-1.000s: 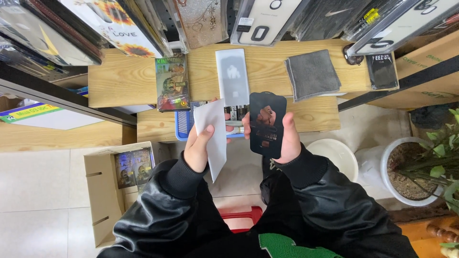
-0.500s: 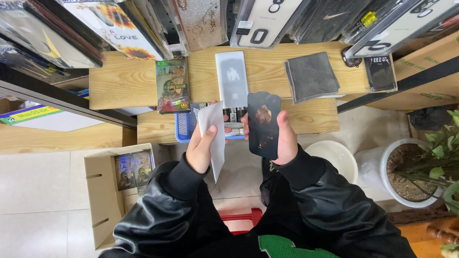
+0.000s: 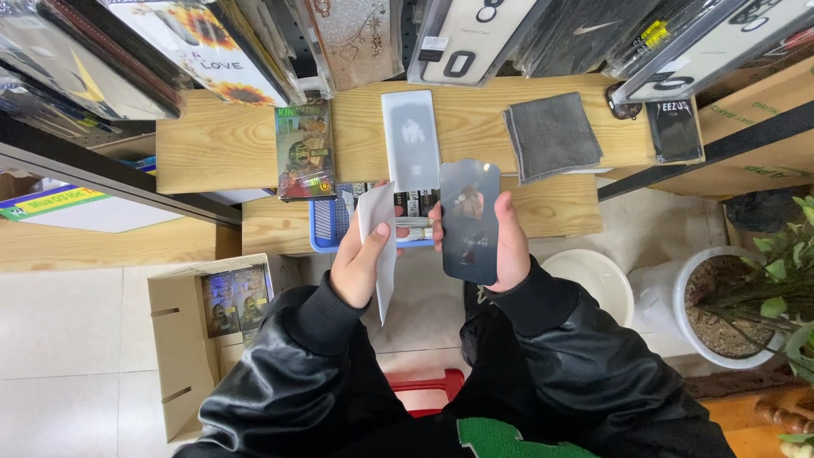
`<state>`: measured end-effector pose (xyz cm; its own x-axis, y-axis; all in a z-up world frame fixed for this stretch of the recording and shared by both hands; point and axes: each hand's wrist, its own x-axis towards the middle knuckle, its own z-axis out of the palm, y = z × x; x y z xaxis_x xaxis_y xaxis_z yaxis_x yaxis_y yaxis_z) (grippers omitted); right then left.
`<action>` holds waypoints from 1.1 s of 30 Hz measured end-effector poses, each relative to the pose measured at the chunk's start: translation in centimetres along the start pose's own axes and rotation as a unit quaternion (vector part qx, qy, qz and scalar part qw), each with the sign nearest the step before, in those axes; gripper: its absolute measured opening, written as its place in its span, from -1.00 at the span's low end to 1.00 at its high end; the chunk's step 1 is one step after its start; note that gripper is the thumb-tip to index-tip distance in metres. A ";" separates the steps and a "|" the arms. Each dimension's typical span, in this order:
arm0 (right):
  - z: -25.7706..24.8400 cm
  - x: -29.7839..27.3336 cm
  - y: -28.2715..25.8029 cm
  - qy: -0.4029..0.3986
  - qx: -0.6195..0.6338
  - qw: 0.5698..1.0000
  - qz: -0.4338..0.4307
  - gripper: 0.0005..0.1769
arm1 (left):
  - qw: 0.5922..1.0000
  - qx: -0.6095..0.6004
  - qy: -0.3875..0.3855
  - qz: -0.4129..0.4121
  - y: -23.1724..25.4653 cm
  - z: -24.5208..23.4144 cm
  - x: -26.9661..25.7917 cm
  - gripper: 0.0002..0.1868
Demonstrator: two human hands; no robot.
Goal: Unboxing, wiping with a cloth, and inspecting phone screen protectors and cases before placing them in protective sleeves.
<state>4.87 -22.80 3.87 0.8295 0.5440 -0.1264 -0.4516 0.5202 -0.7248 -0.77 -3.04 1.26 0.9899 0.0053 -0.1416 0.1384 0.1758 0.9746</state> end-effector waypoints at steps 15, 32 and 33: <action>-2.1 0.0 1.6 -0.060 -0.049 0.996 -0.034 -0.04 | 1.000 0.025 -0.006 -0.012 0.4 0.4 0.0 -0.30; 0.3 0.2 2.4 0.000 -0.225 0.967 -0.121 0.06 | 0.960 0.214 -0.002 0.181 1.7 3.3 -1.5 -0.01; 0.1 0.1 2.9 -0.002 -0.254 0.959 -0.125 0.04 | 0.952 0.233 -0.007 0.201 1.6 3.5 -1.5 0.01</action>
<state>3.66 -21.17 1.79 0.8894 0.4470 0.0955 -0.0203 0.2475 -0.9687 -1.90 -6.20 3.63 0.9656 -0.0340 0.2577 -0.2562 -0.2921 0.9214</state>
